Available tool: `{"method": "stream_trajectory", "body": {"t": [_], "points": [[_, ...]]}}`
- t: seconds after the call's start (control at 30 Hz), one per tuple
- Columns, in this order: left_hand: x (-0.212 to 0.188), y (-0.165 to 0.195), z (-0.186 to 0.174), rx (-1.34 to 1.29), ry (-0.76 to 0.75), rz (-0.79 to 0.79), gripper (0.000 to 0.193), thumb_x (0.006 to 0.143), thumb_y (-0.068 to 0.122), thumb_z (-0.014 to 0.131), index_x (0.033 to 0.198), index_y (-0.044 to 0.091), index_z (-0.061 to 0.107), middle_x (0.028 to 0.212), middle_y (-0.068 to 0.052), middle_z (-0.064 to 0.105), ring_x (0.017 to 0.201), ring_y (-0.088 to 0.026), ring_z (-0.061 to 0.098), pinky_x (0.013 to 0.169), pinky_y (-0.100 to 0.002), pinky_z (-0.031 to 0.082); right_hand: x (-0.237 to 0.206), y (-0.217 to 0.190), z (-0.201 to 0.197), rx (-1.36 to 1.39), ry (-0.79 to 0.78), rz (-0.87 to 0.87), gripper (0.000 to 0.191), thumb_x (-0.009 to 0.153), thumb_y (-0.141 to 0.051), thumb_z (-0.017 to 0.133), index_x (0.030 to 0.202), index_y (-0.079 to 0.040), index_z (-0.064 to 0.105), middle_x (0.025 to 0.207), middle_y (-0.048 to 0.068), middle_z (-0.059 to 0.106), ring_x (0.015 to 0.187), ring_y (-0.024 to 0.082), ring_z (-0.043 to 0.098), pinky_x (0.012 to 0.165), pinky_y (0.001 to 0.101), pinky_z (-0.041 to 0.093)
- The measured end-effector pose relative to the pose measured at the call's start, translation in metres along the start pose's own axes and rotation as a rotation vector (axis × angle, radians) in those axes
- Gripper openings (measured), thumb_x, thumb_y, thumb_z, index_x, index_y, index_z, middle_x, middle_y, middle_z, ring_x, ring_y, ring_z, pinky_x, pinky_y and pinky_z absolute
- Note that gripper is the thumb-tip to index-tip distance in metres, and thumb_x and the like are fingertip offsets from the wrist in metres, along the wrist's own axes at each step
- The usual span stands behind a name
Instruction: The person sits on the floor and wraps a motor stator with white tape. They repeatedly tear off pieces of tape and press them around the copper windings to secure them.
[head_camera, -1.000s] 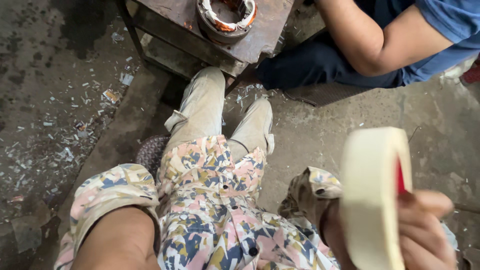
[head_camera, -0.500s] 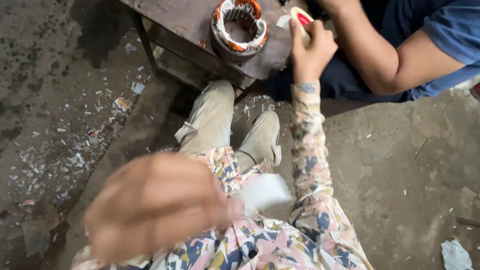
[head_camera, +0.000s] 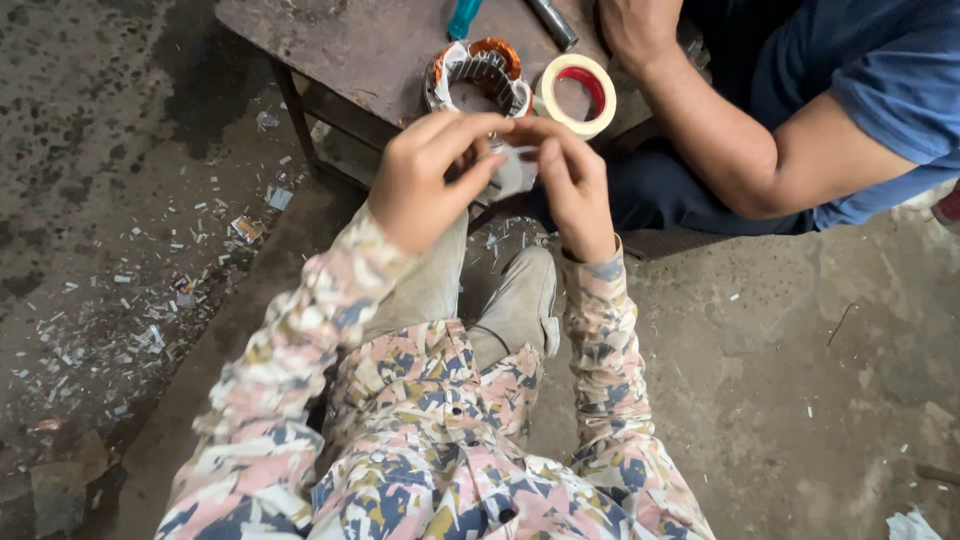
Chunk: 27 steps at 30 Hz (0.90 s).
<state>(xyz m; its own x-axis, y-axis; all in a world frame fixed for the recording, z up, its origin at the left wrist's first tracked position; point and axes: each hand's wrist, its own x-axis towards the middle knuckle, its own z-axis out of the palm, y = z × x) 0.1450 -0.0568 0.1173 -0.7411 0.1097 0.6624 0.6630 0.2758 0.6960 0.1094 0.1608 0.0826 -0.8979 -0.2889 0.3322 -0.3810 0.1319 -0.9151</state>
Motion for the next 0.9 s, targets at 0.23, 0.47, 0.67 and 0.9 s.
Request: {"method": "stream_trajectory", "body": {"t": [0.23,0.47,0.67,0.9], "points": [[0.001,-0.048,0.016,-0.169,0.027,-0.157,0.009,0.097,0.006,0.077,0.104,0.003,0.072,0.095,-0.004,0.072,0.083,-0.010,0.073,0.070,-0.025,0.056,0.008,-0.005,0.009,0.108,-0.007,0.116,0.020,0.102,-0.005,0.069,0.118,0.007,0.067,0.102,0.004,0.070,0.089,0.009,0.066,0.080,0.0252,0.055],[0.031,-0.111,0.028,-0.031,0.116,-0.053,0.008,0.087,0.002,0.080,0.094,0.003,0.076,0.093,-0.010,0.071,0.080,-0.018,0.072,0.064,-0.029,0.054,0.052,0.031,0.006,-0.427,0.210,-0.151,0.019,0.093,-0.007,0.082,0.099,0.004,0.069,0.089,0.006,0.073,0.078,0.008,0.064,0.071,0.0242,0.053],[0.068,-0.158,0.039,-0.006,0.018,-0.149,0.011,0.086,0.005,0.081,0.092,0.004,0.072,0.083,-0.007,0.077,0.077,-0.016,0.077,0.070,-0.029,0.060,0.089,0.072,0.002,-0.388,0.295,-0.028,0.015,0.088,-0.008,0.082,0.089,0.003,0.071,0.074,0.005,0.071,0.065,0.009,0.063,0.061,0.0262,0.051],[0.080,-0.167,0.039,0.290,-0.080,-0.175,0.023,0.078,0.018,0.089,0.081,0.007,0.070,0.076,-0.008,0.075,0.071,-0.025,0.074,0.064,-0.038,0.056,0.103,0.081,0.000,-0.428,0.260,-0.102,0.017,0.083,-0.008,0.084,0.089,0.003,0.072,0.077,0.006,0.075,0.068,0.010,0.070,0.064,0.0256,0.056]]}}
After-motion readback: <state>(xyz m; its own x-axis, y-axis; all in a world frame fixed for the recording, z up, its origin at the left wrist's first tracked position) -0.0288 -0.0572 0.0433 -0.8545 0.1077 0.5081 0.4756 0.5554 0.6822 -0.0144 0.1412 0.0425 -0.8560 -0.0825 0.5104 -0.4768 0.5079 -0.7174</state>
